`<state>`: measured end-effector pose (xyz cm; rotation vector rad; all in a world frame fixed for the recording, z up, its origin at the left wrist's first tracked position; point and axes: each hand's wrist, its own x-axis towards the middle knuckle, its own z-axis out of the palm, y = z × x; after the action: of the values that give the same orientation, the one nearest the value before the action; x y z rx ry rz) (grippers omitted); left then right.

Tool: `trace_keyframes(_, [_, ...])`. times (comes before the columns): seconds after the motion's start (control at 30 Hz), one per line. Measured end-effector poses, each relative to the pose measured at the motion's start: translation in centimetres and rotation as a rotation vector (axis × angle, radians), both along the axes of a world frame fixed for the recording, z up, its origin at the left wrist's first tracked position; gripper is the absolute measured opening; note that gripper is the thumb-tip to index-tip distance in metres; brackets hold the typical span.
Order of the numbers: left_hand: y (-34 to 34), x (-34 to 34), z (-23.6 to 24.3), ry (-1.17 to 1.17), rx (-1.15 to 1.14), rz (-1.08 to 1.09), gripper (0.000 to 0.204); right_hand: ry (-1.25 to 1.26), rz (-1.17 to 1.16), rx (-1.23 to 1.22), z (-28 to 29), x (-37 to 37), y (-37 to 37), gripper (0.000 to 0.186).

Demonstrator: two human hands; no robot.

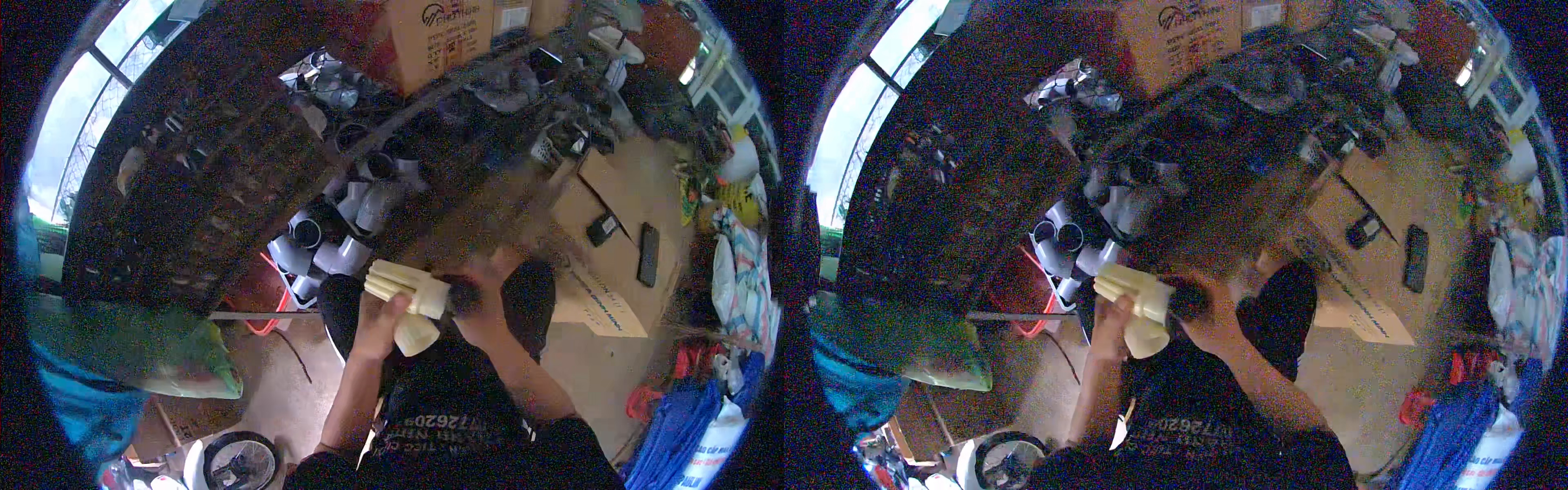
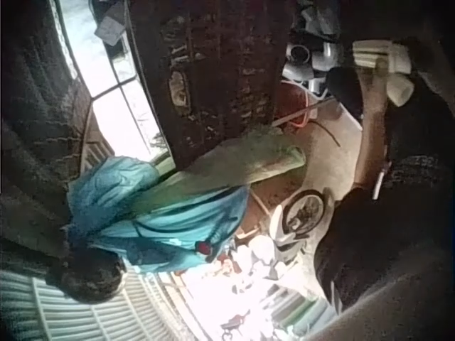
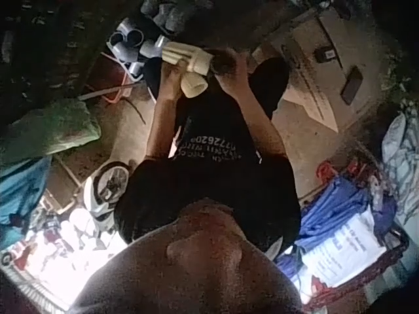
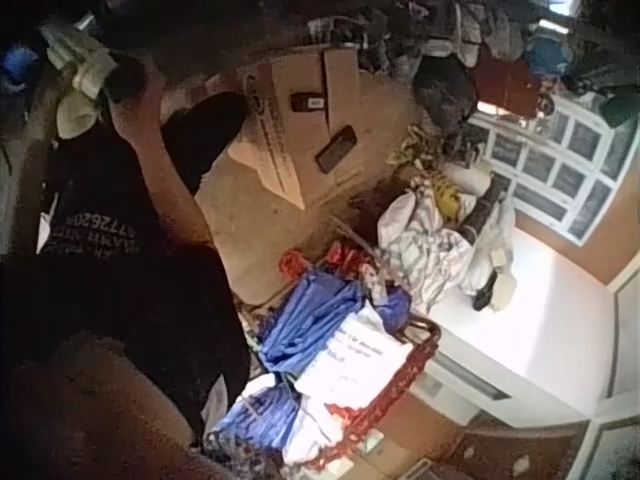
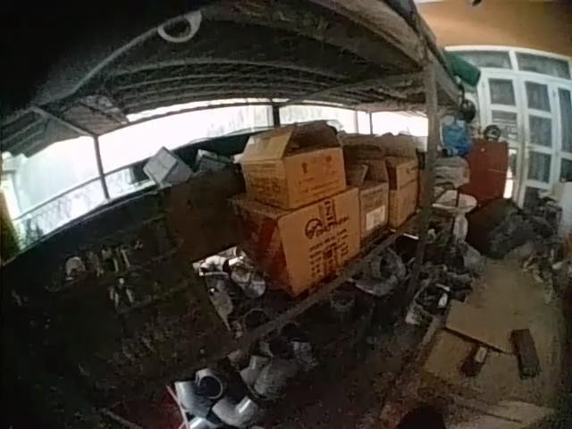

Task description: The recorder is inspecting and handling various plastic hardware components in a storage area.

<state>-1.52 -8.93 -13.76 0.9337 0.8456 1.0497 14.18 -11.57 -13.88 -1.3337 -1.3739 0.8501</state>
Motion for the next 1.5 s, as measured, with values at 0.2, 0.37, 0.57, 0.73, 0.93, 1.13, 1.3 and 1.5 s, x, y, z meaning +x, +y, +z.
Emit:
trace_keyframes(0.2, [0.7, -0.6, 1.2, 0.091, 0.287, -0.056, 0.049, 0.416, -0.164, 0.031, -2.1, -1.7, -0.7, 0.031])
trace_keyframes(0.37, [0.0, -0.7, 0.2, -0.053, 0.221, -0.055, 0.049, 0.212, -0.35, 0.07, -5.0, -1.9, -1.2, 0.039])
trace_keyframes(0.57, [-0.4, -0.6, -1.2, 0.051, 0.159, 0.011, 0.065, 0.061, -0.177, -0.038, -3.2, -0.4, -0.6, 0.048])
trace_keyframes(0.73, [-0.6, -0.8, -1.5, -0.23, -0.223, -0.125, 0.07, -0.158, 0.095, 0.258, 3.1, 1.5, 0.5, 0.052])
trace_keyframes(0.93, [-0.3, -0.4, 0.1, -0.227, -0.163, -0.167, 0.068, -0.113, 0.184, 0.076, 2.1, 2.5, 0.3, 0.04])
trace_keyframes(1.13, [-0.1, -0.7, -2.1, -0.148, 0.003, -0.09, 0.062, 0.371, 0.085, -0.106, -0.8, 0.9, 0.6, 0.029])
trace_keyframes(1.3, [0.2, 0.8, -1.2, -0.361, -0.376, -0.031, 0.053, 0.292, 0.115, -0.047, 0.4, 1.9, 1.2, 0.038])
trace_keyframes(1.5, [0.1, 0.8, -1.3, -0.621, -0.378, 0.007, 0.053, 0.966, 0.064, -0.179, 4.8, 3.8, 0.8, 0.058])
